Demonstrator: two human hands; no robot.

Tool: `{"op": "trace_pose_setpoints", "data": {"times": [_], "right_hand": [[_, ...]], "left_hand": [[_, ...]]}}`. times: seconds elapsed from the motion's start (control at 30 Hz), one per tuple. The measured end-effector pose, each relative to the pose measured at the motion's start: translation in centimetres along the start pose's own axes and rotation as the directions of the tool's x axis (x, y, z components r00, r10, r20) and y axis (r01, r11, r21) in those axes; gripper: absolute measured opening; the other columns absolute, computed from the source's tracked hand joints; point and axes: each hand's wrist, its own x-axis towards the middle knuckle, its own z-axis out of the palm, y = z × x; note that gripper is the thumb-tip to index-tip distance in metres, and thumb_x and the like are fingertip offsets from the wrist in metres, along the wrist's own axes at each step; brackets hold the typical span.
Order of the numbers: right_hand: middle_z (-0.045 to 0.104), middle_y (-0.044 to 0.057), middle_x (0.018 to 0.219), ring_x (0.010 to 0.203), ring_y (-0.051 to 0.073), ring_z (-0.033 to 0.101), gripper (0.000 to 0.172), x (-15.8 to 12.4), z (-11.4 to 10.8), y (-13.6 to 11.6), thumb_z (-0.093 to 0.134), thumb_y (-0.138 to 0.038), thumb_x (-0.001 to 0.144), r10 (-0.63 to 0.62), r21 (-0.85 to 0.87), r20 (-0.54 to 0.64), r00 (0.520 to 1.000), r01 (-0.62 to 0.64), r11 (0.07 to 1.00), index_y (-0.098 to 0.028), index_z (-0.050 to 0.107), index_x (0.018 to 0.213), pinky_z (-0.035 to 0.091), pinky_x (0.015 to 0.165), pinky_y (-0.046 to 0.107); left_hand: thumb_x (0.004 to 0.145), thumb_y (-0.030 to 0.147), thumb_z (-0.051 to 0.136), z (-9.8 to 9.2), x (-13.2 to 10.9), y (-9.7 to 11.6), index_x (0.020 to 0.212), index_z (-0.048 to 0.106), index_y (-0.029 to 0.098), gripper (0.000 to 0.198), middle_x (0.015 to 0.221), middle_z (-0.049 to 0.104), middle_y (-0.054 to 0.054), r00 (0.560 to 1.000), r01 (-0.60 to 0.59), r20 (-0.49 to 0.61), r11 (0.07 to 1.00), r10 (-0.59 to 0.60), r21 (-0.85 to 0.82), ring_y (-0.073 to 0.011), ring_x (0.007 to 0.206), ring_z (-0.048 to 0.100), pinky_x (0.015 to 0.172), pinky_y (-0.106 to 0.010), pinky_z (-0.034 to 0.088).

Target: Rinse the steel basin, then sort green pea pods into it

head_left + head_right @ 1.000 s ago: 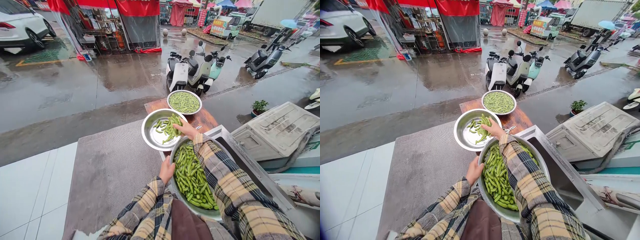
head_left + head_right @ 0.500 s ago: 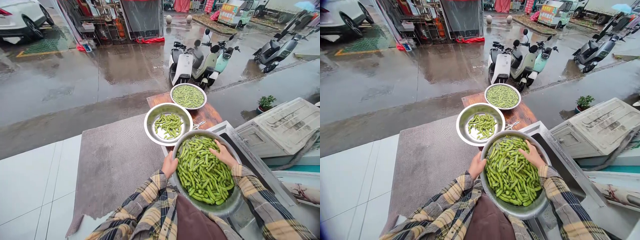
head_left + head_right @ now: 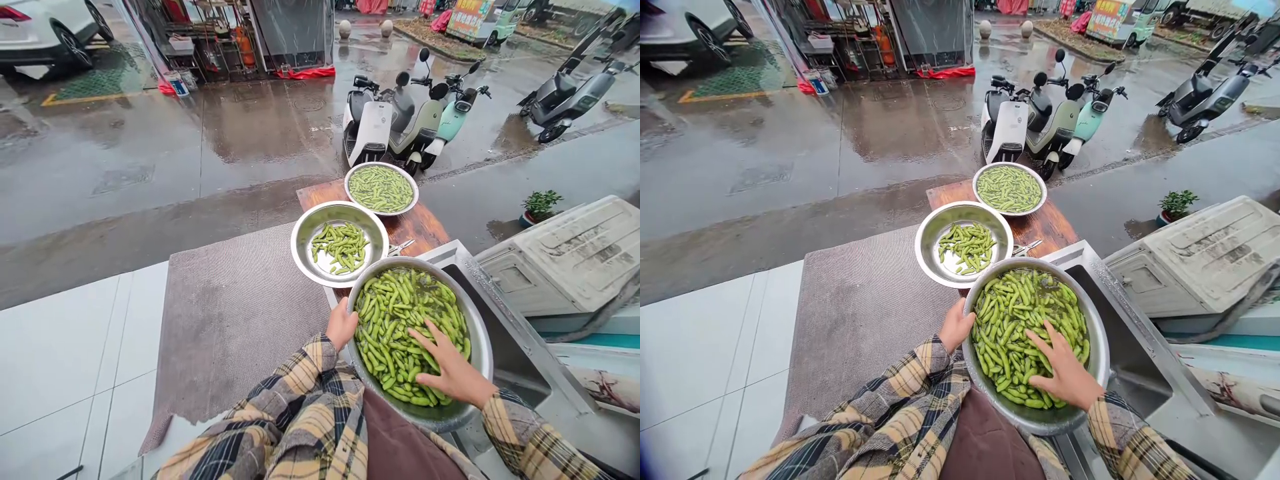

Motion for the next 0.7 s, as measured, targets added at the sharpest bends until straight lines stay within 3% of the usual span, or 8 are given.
{"op": "trace_pose_setpoints", "data": {"times": [0.07, 0.13, 0.2, 0.3, 0.4, 0.5, 0.6, 0.7], "right_hand": [[0.001, 0.009, 0.163, 0.141, 0.049, 0.024, 0.11, 1.2, 1.5, -1.2, 0.081, -0.05, 0.059, 0.093, -0.069, 0.074, 0.993, -0.088, 0.994, -0.04, 0.022, 0.152, 0.035, 0.104, 0.061], [0.006, 0.019, 0.161, 0.132, 0.05, 0.039, 0.118, 4.0, 2.3, -2.1, 0.084, -0.044, 0.053, 0.196, -0.117, 0.094, 0.976, -0.185, 0.976, -0.033, 0.022, 0.153, 0.04, 0.098, 0.059], [0.021, 0.023, 0.156, 0.126, 0.042, 0.048, 0.106, 6.9, 2.0, -2.3, 0.082, -0.038, 0.057, 0.239, -0.115, 0.069, 0.969, -0.23, 0.966, -0.026, 0.032, 0.15, 0.042, 0.097, 0.051], [0.047, 0.016, 0.142, 0.121, 0.032, 0.055, 0.078, 8.6, -0.1, -1.3, 0.073, -0.03, 0.069, 0.226, -0.014, -0.063, 0.972, -0.227, 0.974, -0.026, 0.044, 0.142, 0.043, 0.097, 0.043], [0.054, 0.011, 0.137, 0.12, 0.028, 0.056, 0.058, 6.2, -2.4, 0.5, 0.065, -0.038, 0.079, 0.13, 0.116, -0.169, 0.977, -0.111, 0.987, -0.028, 0.052, 0.134, 0.043, 0.1, 0.042], [0.04, 0.011, 0.151, 0.139, 0.031, 0.038, 0.054, 2.2, -3.4, 2.3, 0.059, -0.047, 0.084, 0.03, 0.114, -0.146, 0.989, -0.013, 0.993, -0.028, 0.054, 0.134, 0.032, 0.111, 0.048], [0.01, 0.012, 0.163, 0.146, 0.037, 0.018, 0.084, 0.2, -2.5, 3.0, 0.067, -0.049, 0.076, 0.099, 0.042, -0.063, 0.993, -0.096, 0.994, -0.031, 0.032, 0.15, 0.025, 0.113, 0.054], [0.0, 0.015, 0.163, 0.143, 0.049, 0.018, 0.125, 1.7, -0.2, 1.7, 0.083, -0.051, 0.054, 0.213, -0.067, 0.017, 0.977, -0.212, 0.975, -0.034, 0.011, 0.155, 0.032, 0.106, 0.061]], "left_hand": [[0.07, 0.012, 0.049, 0.1, 0.0, 0.4, 0.08, 0.055, 0.019, 0.014, 0.075, 0.059, 0.002, 1.0, 0.006, 0.008, 1.0, -0.006, -0.018, -0.0159, 0.074, 0.054, 0.072, -0.028, 0.043], [0.07, 0.013, 0.049, 0.0, 0.0, 0.6, 0.077, 0.053, 0.019, 0.011, 0.073, 0.057, 0.002, 1.0, -0.006, 0.01, 1.0, 0.006, 0.002, -0.0157, 0.072, 0.052, 0.071, -0.028, 0.043], [0.07, 0.014, 0.05, -0.2, 0.1, 0.5, 0.077, 0.053, 0.019, 0.009, 0.072, 0.056, 0.002, 1.0, -0.027, 0.009, 0.999, 0.026, 0.028, -0.016, 0.072, 0.051, 0.071, -0.028, 0.042], [0.071, 0.017, 0.05, -0.3, 0.4, 0.3, 0.082, 0.055, 0.019, 0.012, 0.075, 0.058, 0.001, 0.999, -0.034, 0.006, 0.999, 0.034, 0.016, -0.0171, 0.075, 0.053, 0.072, -0.029, 0.042], [0.07, 0.018, 0.051, -0.4, 0.6, 0.0, 0.08, 0.055, 0.018, 0.011, 0.074, 0.058, 0.001, 0.999, -0.038, 0.012, 0.999, 0.037, 0.005, -0.0173, 0.073, 0.053, 0.071, -0.029, 0.042], [0.07, 0.018, 0.05, -0.5, 0.7, -0.1, 0.079, 0.055, 0.019, 0.011, 0.073, 0.057, 0.002, 0.998, -0.064, 0.009, 0.998, 0.064, 0.005, -0.0172, 0.072, 0.053, 0.07, -0.029, 0.042], [0.07, 0.018, 0.05, -0.7, 0.6, 0.2, 0.078, 0.056, 0.019, 0.01, 0.073, 0.058, 0.001, 0.997, -0.073, -0.002, 0.997, 0.073, 0.024, -0.0175, 0.072, 0.054, 0.07, -0.03, 0.043], [0.07, 0.019, 0.051, -0.8, 0.6, 0.7, 0.081, 0.058, 0.018, 0.013, 0.076, 0.062, 0.0, 0.999, -0.053, 0.002, 0.998, 0.053, 0.021, -0.0182, 0.075, 0.056, 0.072, -0.031, 0.044]]}}
